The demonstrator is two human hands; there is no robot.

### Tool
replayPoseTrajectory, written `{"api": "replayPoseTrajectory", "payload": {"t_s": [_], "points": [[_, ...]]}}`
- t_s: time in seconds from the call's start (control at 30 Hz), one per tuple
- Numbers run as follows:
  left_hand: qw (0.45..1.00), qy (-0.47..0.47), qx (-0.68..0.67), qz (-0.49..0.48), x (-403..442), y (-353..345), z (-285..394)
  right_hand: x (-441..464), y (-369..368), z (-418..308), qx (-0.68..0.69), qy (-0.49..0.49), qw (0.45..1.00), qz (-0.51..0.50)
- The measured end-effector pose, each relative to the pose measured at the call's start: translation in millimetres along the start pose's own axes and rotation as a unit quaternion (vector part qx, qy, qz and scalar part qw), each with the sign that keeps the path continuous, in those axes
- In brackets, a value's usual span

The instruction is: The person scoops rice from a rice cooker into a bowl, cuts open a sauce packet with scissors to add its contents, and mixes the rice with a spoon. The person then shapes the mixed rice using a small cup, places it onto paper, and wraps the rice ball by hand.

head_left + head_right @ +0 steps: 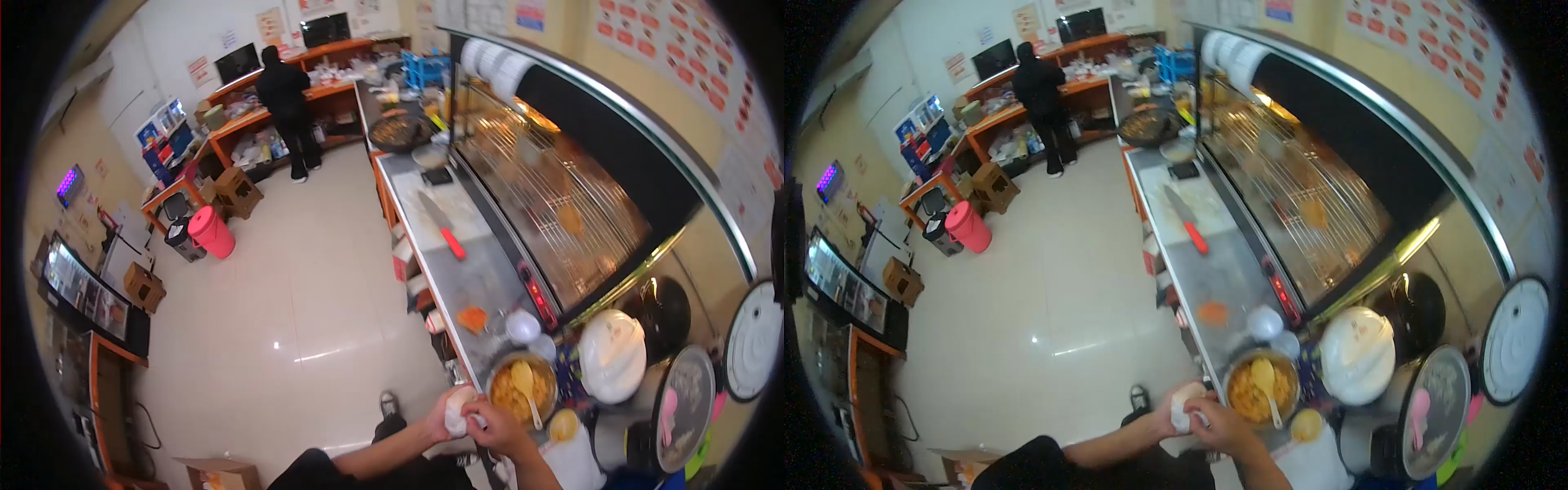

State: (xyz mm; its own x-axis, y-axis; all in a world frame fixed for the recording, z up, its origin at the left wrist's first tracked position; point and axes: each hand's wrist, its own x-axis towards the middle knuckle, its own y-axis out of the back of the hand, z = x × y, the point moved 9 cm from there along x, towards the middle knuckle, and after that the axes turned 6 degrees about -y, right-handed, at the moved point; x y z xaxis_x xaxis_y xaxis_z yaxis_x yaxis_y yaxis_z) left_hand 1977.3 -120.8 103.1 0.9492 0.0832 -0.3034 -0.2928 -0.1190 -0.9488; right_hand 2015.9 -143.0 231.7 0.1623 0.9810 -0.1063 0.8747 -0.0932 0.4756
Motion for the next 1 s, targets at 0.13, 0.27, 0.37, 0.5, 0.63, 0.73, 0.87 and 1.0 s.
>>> {"api": "replayPoseTrajectory", "payload": {"t_s": [0.13,0.27,0.37,0.5,0.63,0.73,0.87,1.0], "points": [[0.995,-0.07,-0.029,-0.058,-46,17,131,113,-63,-35,0.039,-0.023,0.994,-0.095],[0.977,-0.213,0.016,0.019,-97,21,255,227,-108,-58,0.055,0.007,0.997,-0.044],[0.942,-0.301,0.101,0.113,-124,-13,343,303,-113,-63,0.04,-0.033,0.998,0.041],[0.842,-0.442,0.248,0.185,-108,-38,434,389,-79,-113,-0.098,0.117,0.958,0.241],[0.719,-0.54,0.374,0.227,-75,-86,504,474,-64,-83,0.017,0.029,0.967,0.253],[0.69,-0.595,0.361,0.2,-40,-106,572,540,-84,-32,0.391,-0.113,0.893,0.19],[0.584,-0.59,0.49,0.266,-11,-118,670,652,-91,-47,0.352,-0.002,0.926,0.135],[0.593,-0.58,0.47,0.302,-12,-127,797,770,-103,-87,0.341,-0.007,0.94,0.011]]}}
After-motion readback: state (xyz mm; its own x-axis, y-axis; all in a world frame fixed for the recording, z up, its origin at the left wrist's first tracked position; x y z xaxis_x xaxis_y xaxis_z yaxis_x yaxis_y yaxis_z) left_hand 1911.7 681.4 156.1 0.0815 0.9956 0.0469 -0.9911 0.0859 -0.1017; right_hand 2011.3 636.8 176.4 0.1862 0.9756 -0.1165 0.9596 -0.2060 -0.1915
